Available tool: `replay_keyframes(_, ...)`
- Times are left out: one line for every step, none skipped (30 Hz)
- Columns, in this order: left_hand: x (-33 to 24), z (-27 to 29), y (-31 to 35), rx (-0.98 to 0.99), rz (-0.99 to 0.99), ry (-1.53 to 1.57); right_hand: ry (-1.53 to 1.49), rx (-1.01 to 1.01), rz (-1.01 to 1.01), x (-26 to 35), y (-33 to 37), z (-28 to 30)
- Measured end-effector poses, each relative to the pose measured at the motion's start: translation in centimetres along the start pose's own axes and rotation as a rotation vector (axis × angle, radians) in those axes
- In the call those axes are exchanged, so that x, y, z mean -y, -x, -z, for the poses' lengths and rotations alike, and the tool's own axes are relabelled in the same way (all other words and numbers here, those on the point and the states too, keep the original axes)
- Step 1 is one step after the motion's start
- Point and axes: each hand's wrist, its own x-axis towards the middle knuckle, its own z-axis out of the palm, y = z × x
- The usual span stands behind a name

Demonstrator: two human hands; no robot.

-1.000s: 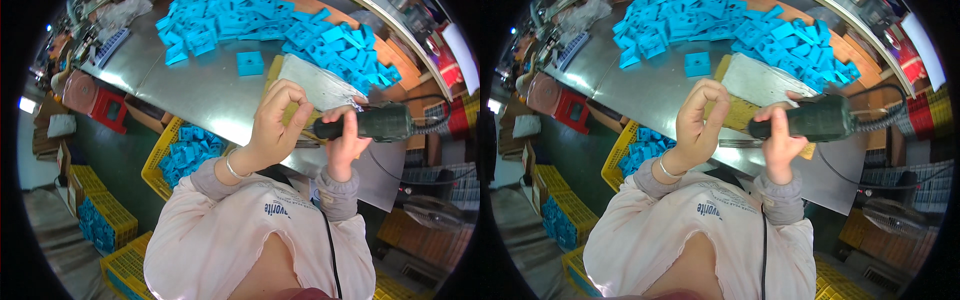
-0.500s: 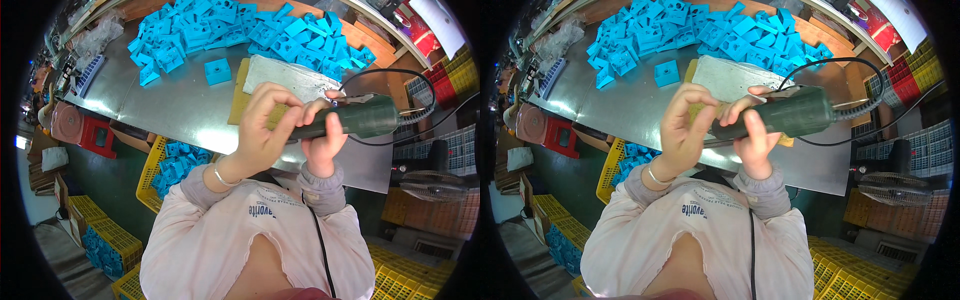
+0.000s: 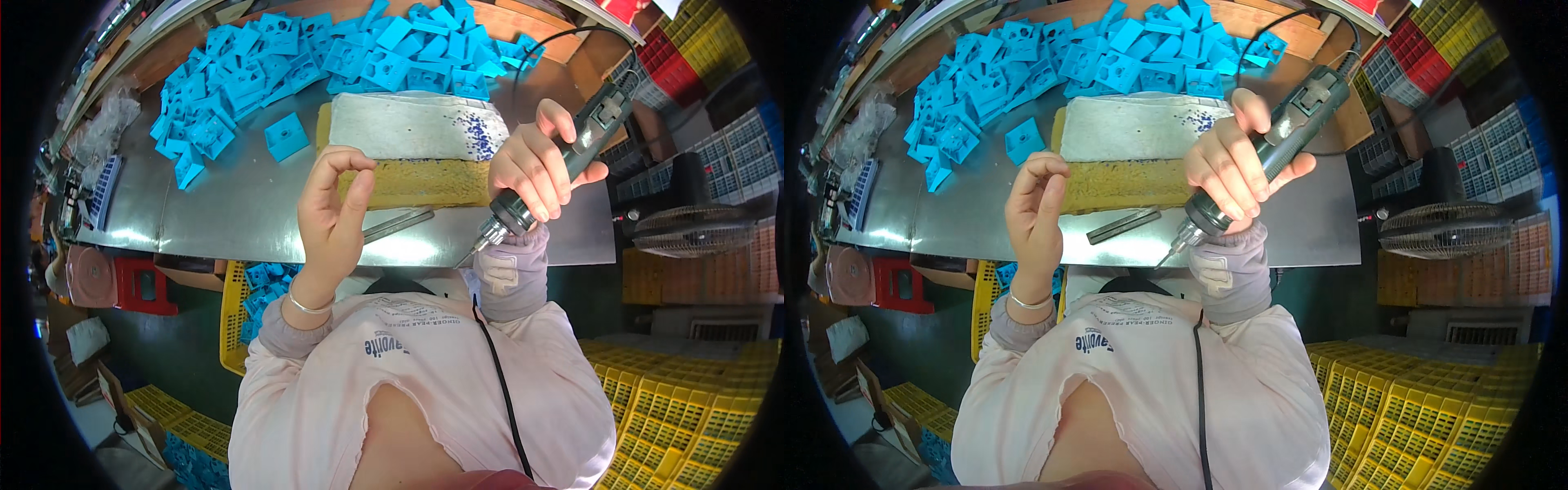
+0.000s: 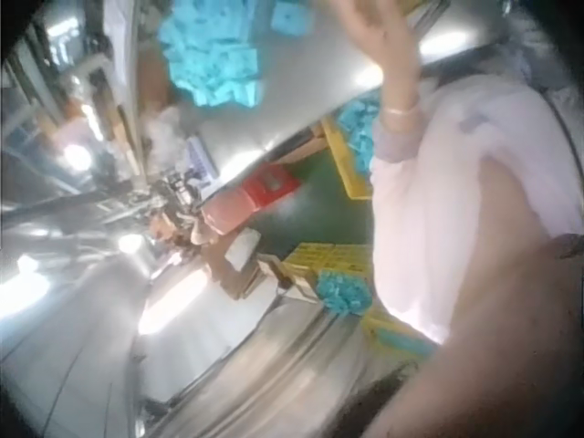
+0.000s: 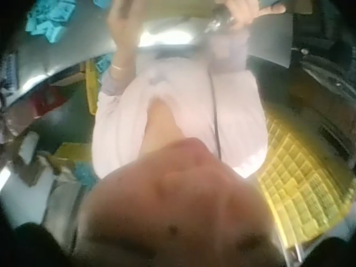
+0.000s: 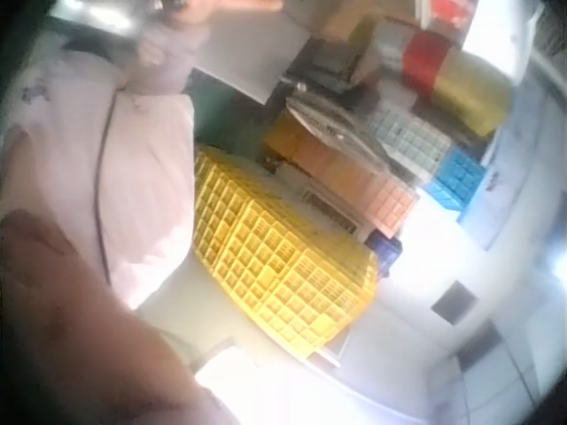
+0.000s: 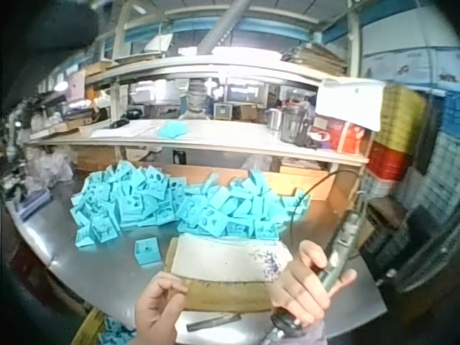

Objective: The person assembles plastic components by inserting small pins into parts by hand and fastening them with an electric screwdriver.

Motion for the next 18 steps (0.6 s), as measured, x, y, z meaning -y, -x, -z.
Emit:
replay_keyframes(0.1, -0.1, 0.1, 0.009, 0.001, 0.006, -0.001, 0.009, -0.001, 0.1, 0.1, 0.0)
replay_keyframes(0.2, -0.2, 0.2, 0.014, 0.008, -0.008, -0.006, 0.021, -0.005, 0.2, 0.2, 0.1)
replay_keyframes(0.3, -0.4, 0.2, 0.019, 0.016, -0.022, -0.011, 0.033, -0.010, 0.2, 0.4, 0.1)
replay_keyframes(0.3, -0.5, 0.3, 0.024, 0.016, -0.020, -0.012, 0.024, 0.001, 0.1, 0.4, 0.1)
replay_keyframes(0.4, -0.6, 0.4, 0.069, -0.024, -0.072, -0.009, 0.024, 0.004, 0.1, 0.4, 0.0)
replay_keyframes(0.5, -0.8, 0.5, 0.113, -0.064, -0.123, -0.012, 0.040, -0.010, 0.2, 0.4, 0.0)
replay_keyframes(0.0, -1.0, 0.3, 0.183, -0.162, -0.243, -0.016, 0.056, -0.026, 0.2, 0.4, 0.1)
replay_keyframes(-0.6, -1.5, 0.0, 0.254, -0.259, -0.364, -0.016, 0.055, -0.025, 0.2, 0.4, 0.2)
replay_keyframes(-0.8, -2.0, -0.2, 0.317, -0.330, -0.387, -0.030, 0.096, -0.048, 0.2, 0.4, 0.4)
replay_keyframes(-1.1, -2.7, -0.4, 0.351, -0.389, -0.414, -0.047, 0.137, -0.073, 0.1, 0.4, 0.6)
replay_keyframes(-1.2, -3.3, -0.6, 0.386, -0.449, -0.440, -0.050, 0.137, -0.075, 0.0, 0.4, 0.8)
replay_keyframes(-1.1, -3.6, -0.7, 0.434, -0.480, -0.456, -0.071, 0.170, -0.076, -0.2, 0.4, 0.9)
replay_keyframes(-1.1, -3.9, -0.9, 0.431, -0.478, -0.460, -0.093, 0.205, -0.077, -0.3, 0.4, 1.1)
replay_keyframes(-1.2, -4.4, -1.0, 0.442, -0.479, -0.458, -0.097, 0.204, -0.078, -0.4, 0.4, 1.1)
replay_keyframes(-1.2, -4.7, -1.1, 0.454, -0.480, -0.457, -0.120, 0.202, -0.078, -0.5, 0.5, 1.1)
replay_keyframes(-1.1, -4.8, -1.0, 0.486, -0.474, -0.478, -0.143, 0.199, -0.077, -0.5, 0.6, 1.2)
replay_keyframes(-1.1, -5.1, -0.8, 0.485, -0.464, -0.446, -0.147, 0.198, -0.079, -0.5, 0.7, 1.3)
replay_keyframes(-1.1, -5.4, -0.6, 0.482, -0.454, -0.415, -0.131, 0.186, -0.075, -0.4, 0.8, 1.4)
